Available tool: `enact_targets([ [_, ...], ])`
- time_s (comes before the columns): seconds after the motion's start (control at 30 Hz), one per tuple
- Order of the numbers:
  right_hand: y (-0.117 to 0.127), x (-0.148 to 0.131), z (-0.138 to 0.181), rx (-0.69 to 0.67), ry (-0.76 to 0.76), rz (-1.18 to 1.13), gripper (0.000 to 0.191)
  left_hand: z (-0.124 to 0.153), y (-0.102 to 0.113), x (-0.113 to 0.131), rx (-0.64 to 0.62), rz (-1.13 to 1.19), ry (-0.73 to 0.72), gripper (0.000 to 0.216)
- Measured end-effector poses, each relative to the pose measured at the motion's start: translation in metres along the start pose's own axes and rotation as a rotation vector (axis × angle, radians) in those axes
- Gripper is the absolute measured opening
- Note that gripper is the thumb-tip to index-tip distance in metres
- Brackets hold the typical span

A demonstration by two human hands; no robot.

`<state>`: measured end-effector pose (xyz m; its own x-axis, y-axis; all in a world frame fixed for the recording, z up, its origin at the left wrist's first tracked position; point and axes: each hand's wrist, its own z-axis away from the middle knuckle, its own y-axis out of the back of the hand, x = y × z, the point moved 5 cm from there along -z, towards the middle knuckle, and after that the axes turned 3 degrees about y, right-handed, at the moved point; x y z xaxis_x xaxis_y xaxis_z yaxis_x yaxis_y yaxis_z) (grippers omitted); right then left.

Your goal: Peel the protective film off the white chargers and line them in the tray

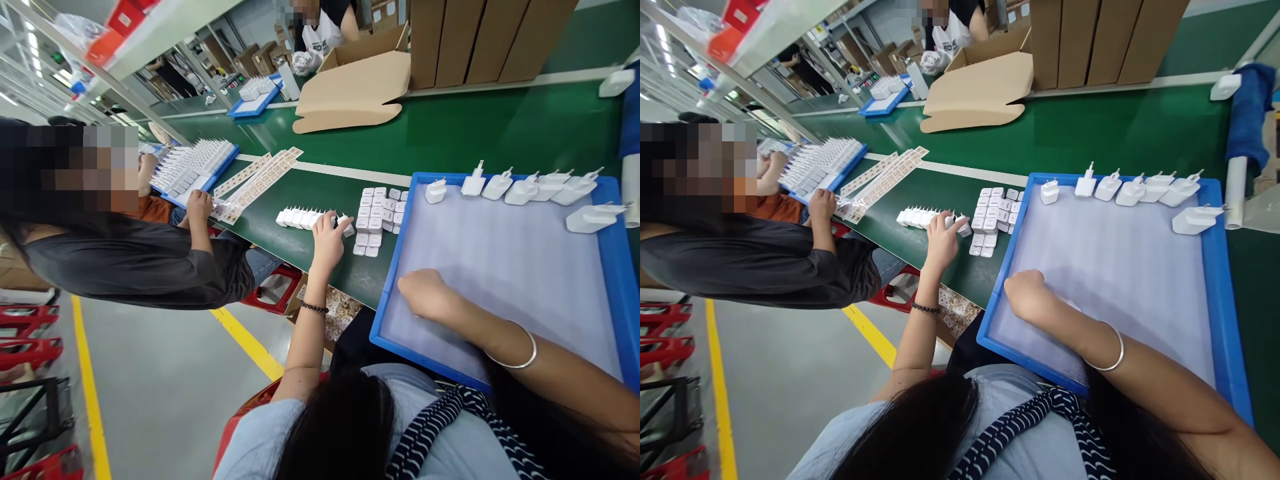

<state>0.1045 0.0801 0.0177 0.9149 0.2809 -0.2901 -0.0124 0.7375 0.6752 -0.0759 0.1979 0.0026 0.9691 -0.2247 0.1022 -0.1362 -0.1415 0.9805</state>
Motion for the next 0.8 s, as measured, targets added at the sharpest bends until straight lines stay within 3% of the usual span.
enact_targets([
  [0.1,-0.002,-0.001,-0.001,0.096,0.042,-0.064,0.004,-0.009,-0.002,-0.005,-0.045,-0.025,-0.050,0.061],
  [0.27,0.009,0.021,0.000,0.190,0.277,-0.306,0.040,-0.021,-0.005,-0.010,-0.065,0.041,-0.107,0.045],
  [0.4,0.038,0.045,0.013,0.243,0.470,-0.502,0.029,-0.015,0.005,-0.009,0.008,0.237,-0.107,0.035],
  [0.5,0.060,0.053,0.022,0.324,0.562,-0.731,0.005,0.006,0.016,0.000,0.072,0.575,-0.044,0.032],
  [0.67,0.079,0.051,0.041,0.583,0.565,-1.133,0.022,0.064,0.035,0.047,0.009,1.044,-0.098,0.038],
  [0.8,0.081,0.035,0.067,0.729,0.597,-1.180,0.024,0.099,0.051,0.084,-0.035,1.289,-0.181,0.045],
])
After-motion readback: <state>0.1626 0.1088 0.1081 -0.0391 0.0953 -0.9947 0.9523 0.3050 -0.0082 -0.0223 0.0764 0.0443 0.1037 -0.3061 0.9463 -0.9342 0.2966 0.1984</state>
